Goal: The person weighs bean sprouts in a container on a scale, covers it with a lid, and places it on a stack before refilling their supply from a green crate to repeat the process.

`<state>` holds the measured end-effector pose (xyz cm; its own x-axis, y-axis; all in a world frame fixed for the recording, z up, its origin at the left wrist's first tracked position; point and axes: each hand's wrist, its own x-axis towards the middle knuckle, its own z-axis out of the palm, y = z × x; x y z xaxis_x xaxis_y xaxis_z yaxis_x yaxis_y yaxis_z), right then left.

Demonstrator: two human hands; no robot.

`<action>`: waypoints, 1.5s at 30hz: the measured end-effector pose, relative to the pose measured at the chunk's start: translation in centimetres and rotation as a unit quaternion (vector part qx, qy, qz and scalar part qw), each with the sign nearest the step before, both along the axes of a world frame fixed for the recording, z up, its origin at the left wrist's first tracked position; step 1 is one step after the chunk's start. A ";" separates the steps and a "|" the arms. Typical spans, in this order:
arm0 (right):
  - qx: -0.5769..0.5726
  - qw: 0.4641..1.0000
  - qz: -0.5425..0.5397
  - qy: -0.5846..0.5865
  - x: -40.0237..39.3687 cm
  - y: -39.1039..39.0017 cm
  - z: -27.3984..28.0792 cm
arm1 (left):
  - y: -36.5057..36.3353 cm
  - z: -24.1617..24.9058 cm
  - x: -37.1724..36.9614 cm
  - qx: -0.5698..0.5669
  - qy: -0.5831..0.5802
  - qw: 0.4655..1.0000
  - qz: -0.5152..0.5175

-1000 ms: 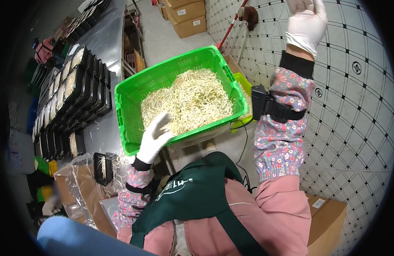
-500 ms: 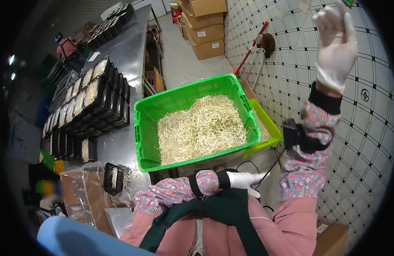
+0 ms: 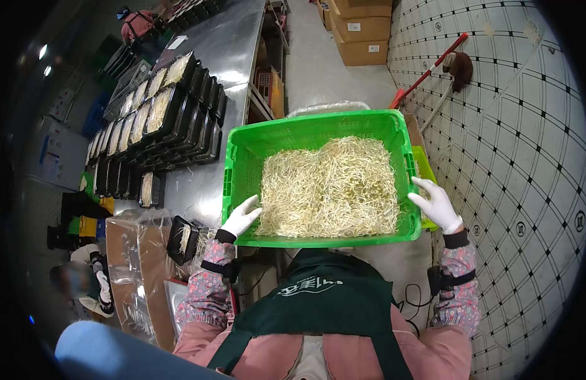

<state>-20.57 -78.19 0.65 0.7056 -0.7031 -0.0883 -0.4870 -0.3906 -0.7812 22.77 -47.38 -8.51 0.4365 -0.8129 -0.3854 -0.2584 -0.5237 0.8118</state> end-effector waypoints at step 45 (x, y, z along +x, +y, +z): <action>-0.138 0.859 0.409 0.275 38.4 10.5 -18.8 | 5.4 6.4 2.2 -0.158 0.076 0.954 0.241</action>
<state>17.79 -67.74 -18.14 0.8782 -0.0389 -0.4768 -0.2264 -0.9118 -0.3426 24.95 -41.95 -2.16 0.7483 -0.6175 -0.2424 0.0837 -0.2746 0.9579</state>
